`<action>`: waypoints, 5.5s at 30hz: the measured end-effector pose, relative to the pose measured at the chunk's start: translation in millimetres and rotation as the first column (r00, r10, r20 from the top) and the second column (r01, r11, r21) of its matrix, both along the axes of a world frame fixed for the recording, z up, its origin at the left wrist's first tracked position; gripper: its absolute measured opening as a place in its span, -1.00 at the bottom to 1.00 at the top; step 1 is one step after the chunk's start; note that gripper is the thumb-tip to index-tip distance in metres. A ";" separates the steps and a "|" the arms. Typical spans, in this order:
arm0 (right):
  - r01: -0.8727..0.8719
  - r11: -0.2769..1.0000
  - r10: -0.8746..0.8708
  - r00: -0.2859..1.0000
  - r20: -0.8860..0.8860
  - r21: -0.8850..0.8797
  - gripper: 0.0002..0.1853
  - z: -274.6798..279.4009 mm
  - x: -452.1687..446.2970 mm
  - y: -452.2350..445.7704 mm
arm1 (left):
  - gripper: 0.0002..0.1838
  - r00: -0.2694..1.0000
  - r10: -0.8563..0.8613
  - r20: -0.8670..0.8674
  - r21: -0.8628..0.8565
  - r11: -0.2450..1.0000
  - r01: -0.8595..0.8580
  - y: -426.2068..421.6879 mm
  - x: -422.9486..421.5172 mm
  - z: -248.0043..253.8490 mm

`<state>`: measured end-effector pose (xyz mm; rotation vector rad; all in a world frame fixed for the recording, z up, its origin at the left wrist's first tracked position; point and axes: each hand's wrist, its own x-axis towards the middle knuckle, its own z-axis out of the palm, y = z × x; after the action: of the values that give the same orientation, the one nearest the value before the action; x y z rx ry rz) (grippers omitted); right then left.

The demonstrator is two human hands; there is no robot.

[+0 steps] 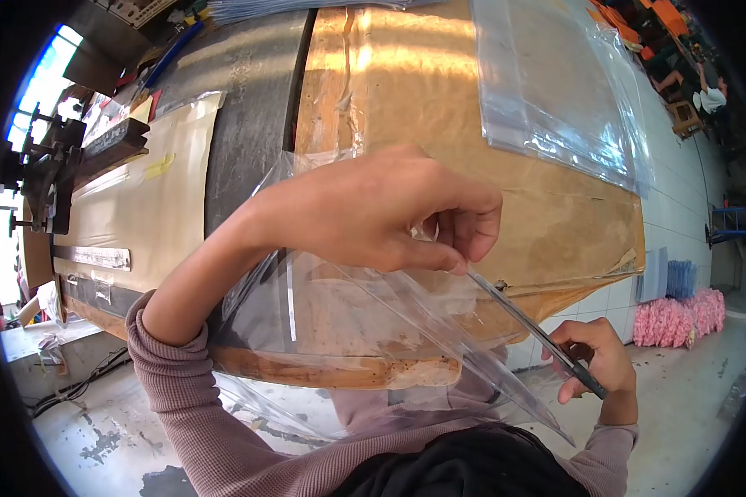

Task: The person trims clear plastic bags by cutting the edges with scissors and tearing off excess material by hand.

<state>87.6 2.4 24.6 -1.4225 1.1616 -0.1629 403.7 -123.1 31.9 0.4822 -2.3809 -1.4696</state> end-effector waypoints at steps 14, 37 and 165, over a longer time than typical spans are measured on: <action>-0.006 0.998 0.005 0.999 -0.034 -0.057 -0.34 -5.0 5.7 -5.1 | -0.83 0.997 0.049 0.060 0.094 0.994 -0.054 -2.0 1.0 -3.6; 0.010 0.998 -0.012 0.999 0.030 0.056 -0.29 -4.9 13.0 -9.2 | -0.70 0.966 0.089 0.241 -0.098 0.993 -0.067 -2.7 9.2 3.5; 0.055 0.995 -0.064 0.993 0.104 0.087 -0.21 15.8 42.3 5.0 | -0.46 0.885 0.303 0.355 -0.175 0.951 -0.255 10.1 2.8 29.5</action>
<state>129.9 7.4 40.4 -1.2910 1.1107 -0.2266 406.5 -113.0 61.4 1.1156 -2.5254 -1.1743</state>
